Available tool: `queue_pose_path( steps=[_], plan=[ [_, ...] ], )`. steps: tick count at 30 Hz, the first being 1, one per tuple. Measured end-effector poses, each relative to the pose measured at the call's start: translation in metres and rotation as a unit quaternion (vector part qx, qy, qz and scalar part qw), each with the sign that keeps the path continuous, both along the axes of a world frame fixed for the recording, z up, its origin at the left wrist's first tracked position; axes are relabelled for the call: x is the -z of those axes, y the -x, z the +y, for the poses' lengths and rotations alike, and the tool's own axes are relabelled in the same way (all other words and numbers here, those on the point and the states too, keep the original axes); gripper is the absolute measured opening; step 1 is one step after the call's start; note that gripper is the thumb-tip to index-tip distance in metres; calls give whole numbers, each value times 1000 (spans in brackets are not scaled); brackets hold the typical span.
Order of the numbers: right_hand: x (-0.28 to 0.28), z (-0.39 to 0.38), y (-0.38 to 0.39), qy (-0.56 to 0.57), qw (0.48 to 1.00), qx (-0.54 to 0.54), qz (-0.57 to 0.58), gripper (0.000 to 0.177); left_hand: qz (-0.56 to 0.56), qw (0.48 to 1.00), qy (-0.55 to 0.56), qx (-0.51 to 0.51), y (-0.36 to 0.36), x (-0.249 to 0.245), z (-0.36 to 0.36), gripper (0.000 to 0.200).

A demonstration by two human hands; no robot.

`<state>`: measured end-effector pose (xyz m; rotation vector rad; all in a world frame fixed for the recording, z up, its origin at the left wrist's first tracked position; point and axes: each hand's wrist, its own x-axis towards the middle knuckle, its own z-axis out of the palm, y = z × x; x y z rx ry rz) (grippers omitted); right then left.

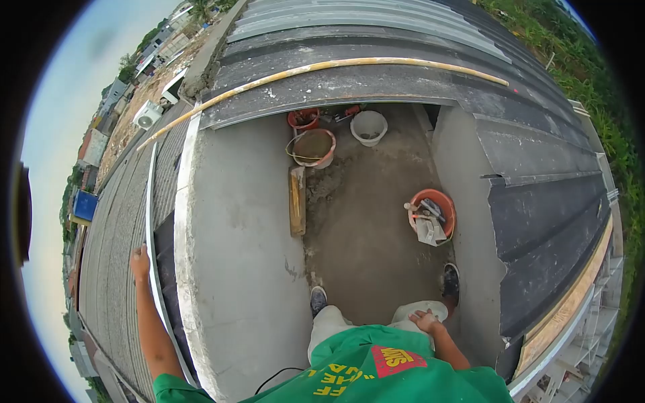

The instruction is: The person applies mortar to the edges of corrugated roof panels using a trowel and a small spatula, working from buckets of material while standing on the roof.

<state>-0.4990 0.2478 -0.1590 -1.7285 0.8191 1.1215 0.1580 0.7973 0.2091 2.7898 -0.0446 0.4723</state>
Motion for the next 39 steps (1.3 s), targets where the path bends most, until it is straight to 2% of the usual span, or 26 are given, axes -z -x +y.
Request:
queue_pose_path(
  steps=[2,5,6,8,10,12,13,15,16,18,19,20,21,22,23,24,25,26,28,29,30,31,33,34,36,39],
  plan=[
    [-9,12,12,67,996,39,-34,82,17,994,103,42,-41,21,-65,43],
    [-75,19,-4,105,987,118,-23,87,30,999,-20,16,-66,63,-130,54],
    [-76,14,-3,83,988,132,-13,92,26,999,-14,16,-62,64,-148,54],
    [-51,-3,0,53,996,68,31,99,-59,994,-77,43,-46,63,-185,53],
    [-33,-30,-15,22,996,-18,87,101,-77,993,-81,33,-29,59,-206,52],
    [-13,-49,-39,133,980,-85,123,96,-87,993,-79,6,-8,52,-224,52],
    [-8,-61,-51,133,981,-94,108,96,-100,992,-82,-6,-2,47,-231,52],
    [-1,-90,-80,104,988,-33,-108,92,-42,994,-98,-37,4,42,-248,54],
    [-7,-106,-98,104,987,-41,-117,92,-19,993,-108,-49,5,33,-264,56],
    [-14,-115,-137,62,981,33,-179,82,2,992,-123,-21,-19,17,-289,57],
    [2,-116,-155,57,981,36,-182,82,34,990,-136,13,-32,7,-304,58],
    [19,-117,-165,53,977,73,-193,79,97,984,-150,15,-55,0,-315,73],
    [34,-117,-177,53,973,105,-199,77,105,983,-151,11,-79,-4,-326,73],
    [49,-112,-195,63,970,122,-199,66,123,976,-178,3,-108,0,-332,84],
    [81,-99,-212,65,973,115,-188,66,144,968,-206,-4,-140,10,-330,95],
    [137,-88,-238,12,943,249,-219,61,131,964,-230,3,-181,23,-321,104],
    [152,-88,-267,-18,923,311,-224,59,128,959,-253,7,-218,41,-306,113],
    [168,-86,-293,-48,898,373,-229,57,143,968,-204,8,-235,49,-303,115],
    [189,-72,-380,-97,889,390,-220,59,185,980,-69,-7,-249,66,-301,116],
    [221,-66,-430,-137,871,410,-232,61,141,985,-94,-22,-257,77,-297,116],
    [196,-62,-497,-22,940,224,-257,65,101,986,-125,-37,-259,88,-292,115],
    [201,-59,-560,-32,942,218,-255,67,113,988,-95,-33,-255,93,-292,117],
    [230,-55,-680,38,948,123,-292,74,147,988,-42,-16,-256,86,-299,116],
    [268,-56,-733,18,936,116,-331,80,174,985,-18,-1,-255,83,-301,113],
    [298,-49,-836,13,923,85,-375,89,152,988,-19,-10,-255,86,-300,108],
    [332,-54,-947,224,874,-152,-403,93,126,992,6,11,-256,88,-305,103]
  ],
)
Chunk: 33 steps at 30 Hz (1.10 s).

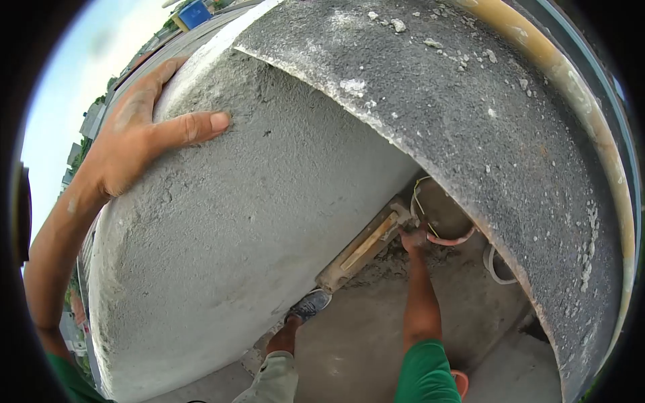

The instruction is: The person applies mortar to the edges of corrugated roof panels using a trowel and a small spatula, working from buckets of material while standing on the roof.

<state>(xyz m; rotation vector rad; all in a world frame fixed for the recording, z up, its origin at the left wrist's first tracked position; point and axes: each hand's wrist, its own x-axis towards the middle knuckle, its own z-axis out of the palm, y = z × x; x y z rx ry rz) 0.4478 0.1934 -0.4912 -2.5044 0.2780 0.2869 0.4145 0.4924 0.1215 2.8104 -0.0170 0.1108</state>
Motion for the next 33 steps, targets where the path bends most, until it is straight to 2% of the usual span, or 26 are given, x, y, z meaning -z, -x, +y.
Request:
queue_pose_path(
  steps=[1,2,4,6,7,8,10,11,13,16,18,20,22,24,25,26,27,29,31,33],
  plan=[
    [0,1,-22,14,999,-6,32,99,8,1000,10,5,-1,-2,0,101],
    [-4,-4,-57,-32,968,-62,242,104,-1,1000,4,2,-1,-3,-1,101],
    [-3,4,-73,9,984,-27,178,111,12,1000,6,-14,-1,-5,-2,101],
    [17,-2,-92,-94,971,4,218,115,18,999,2,-33,0,-7,-3,102],
    [29,-2,-91,-44,990,0,136,90,19,999,1,-38,-1,-7,-3,103],
    [40,-7,-99,-47,990,-2,134,90,23,999,1,-38,-1,-6,-4,103],
    [60,-28,-92,-4,999,-36,35,78,13,999,5,-35,-1,-6,-5,104],
    [65,-40,-84,-1,999,-31,44,78,13,999,9,-31,-2,-3,-4,105],
    [40,-77,-75,-181,981,38,54,73,-4,999,24,-34,-3,4,0,106],
    [-23,-154,-72,-413,897,148,47,68,-6,997,50,-58,0,14,1,105],
    [-43,-170,-67,-478,858,187,32,66,-27,997,16,-73,1,13,-3,105],
    [-42,-135,-49,-285,870,399,48,42,-41,996,-31,-71,0,7,-8,105],
    [-50,-141,-22,-336,859,387,2,36,-41,997,-39,-50,0,6,-1,106],
    [-33,-162,-10,-340,835,432,-19,34,-29,996,-61,-57,0,1,4,108],
    [-49,-164,-1,-315,844,434,14,36,2,998,-38,-53,1,-1,1,109],
    [-99,-144,19,-271,856,440,1,35,29,999,-14,-44,2,-4,-3,110],
    [-82,-152,33,-239,885,400,5,35,7,997,-65,-50,8,-7,-9,95],
    [-97,-164,103,-218,914,338,-53,37,-3,998,-55,-38,7,0,4,96],
    [-256,-83,163,-188,912,364,-30,36,-17,998,-50,-32,2,-8,0,99],
    [-281,-83,216,-225,882,415,-11,33,-27,998,-53,-26,6,-13,-3,101]
  ],
)
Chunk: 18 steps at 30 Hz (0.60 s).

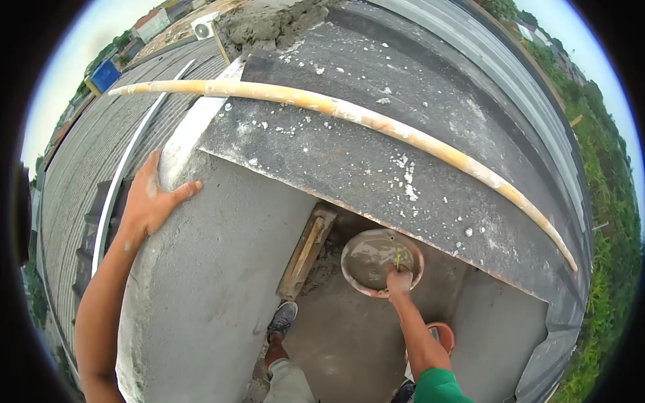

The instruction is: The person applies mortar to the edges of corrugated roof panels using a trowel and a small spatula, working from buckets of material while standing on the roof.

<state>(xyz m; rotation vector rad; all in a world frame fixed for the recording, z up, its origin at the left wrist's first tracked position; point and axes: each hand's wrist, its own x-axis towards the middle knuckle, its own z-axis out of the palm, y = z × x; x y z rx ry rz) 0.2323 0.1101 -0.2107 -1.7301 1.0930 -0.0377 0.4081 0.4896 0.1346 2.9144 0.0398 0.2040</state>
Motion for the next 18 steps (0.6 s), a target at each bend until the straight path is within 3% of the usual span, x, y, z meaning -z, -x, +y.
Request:
queue_pose_path(
  steps=[3,7,10,15,16,18],
  plan=[
    [-21,-2,72,-65,996,37,39,29,19,998,65,0,6,-13,-5,100],
    [-74,14,167,-50,990,21,129,38,54,985,151,63,9,-17,-7,90],
    [-73,27,257,-47,983,58,165,38,-1,989,136,58,-12,20,22,97],
    [-83,44,373,-53,981,24,184,37,-13,994,49,101,-10,11,21,93],
    [-95,50,390,-48,982,16,181,37,-146,981,-70,104,-12,25,37,85],
    [-127,51,414,-70,984,23,162,37,-322,917,-129,196,14,31,0,69]
  ],
)
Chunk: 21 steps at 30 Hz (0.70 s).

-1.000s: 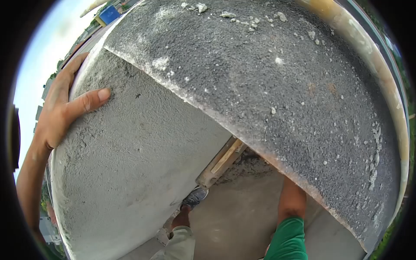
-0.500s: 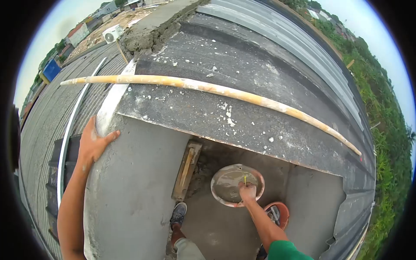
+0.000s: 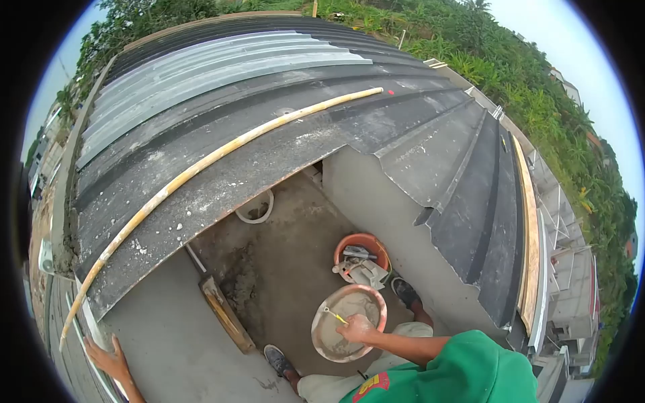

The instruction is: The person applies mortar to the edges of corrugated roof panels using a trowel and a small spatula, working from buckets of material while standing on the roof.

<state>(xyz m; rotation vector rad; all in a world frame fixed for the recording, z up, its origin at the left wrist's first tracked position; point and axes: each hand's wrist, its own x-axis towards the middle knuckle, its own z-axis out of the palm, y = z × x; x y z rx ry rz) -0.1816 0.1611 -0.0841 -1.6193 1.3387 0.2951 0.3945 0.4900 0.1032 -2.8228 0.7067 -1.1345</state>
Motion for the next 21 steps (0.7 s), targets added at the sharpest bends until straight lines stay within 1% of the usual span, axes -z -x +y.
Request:
queue_pose_path(
  steps=[1,2,3,4,5,7,8,9,11,12,13,14,15,16,17,18,19,21],
  plan=[
    [-22,-3,6,3,1000,15,-7,37,-18,993,21,112,65,-5,-43,60],
    [-46,-8,13,-20,1000,-14,8,41,82,973,58,209,124,10,-84,49],
    [-63,-9,22,-45,998,-48,25,45,241,918,137,282,192,34,-123,46],
    [-70,-6,32,-13,999,-29,-7,40,416,819,187,347,255,50,-163,43],
    [-79,-7,42,-9,1000,-28,-12,40,548,701,181,419,305,66,-197,40],
    [-96,-7,58,35,997,-45,-51,35,590,626,106,498,398,80,-252,36],
    [-108,-11,64,46,997,-35,-52,35,606,545,83,574,430,93,-274,35],
    [-121,-13,71,64,994,-34,-78,33,600,486,37,635,454,100,-290,30],
    [-141,-11,84,92,987,-28,-127,31,647,417,44,637,482,103,-309,20],
    [-145,-10,89,112,985,-31,-128,29,649,406,30,643,486,95,-313,20],
    [-161,-14,90,112,985,-12,-129,29,637,427,14,641,484,84,-318,21],
    [-186,-19,89,78,988,-14,-135,28,623,450,-1,639,483,70,-323,29],
    [-203,-20,88,45,988,-22,-144,27,620,446,-12,646,485,51,-327,29],
    [-208,-20,90,75,977,-5,-198,26,606,447,52,656,489,29,-333,31],
    [-217,-21,90,81,976,3,-201,26,591,444,117,663,493,14,-339,35],
    [-227,-24,91,102,970,8,-222,26,562,477,116,665,493,9,-343,41],
    [-242,-29,92,122,963,11,-242,26,561,475,113,669,494,-5,-350,41],
    [-282,-43,98,121,958,18,-260,26,548,480,125,674,499,-44,-365,45]
  ],
)
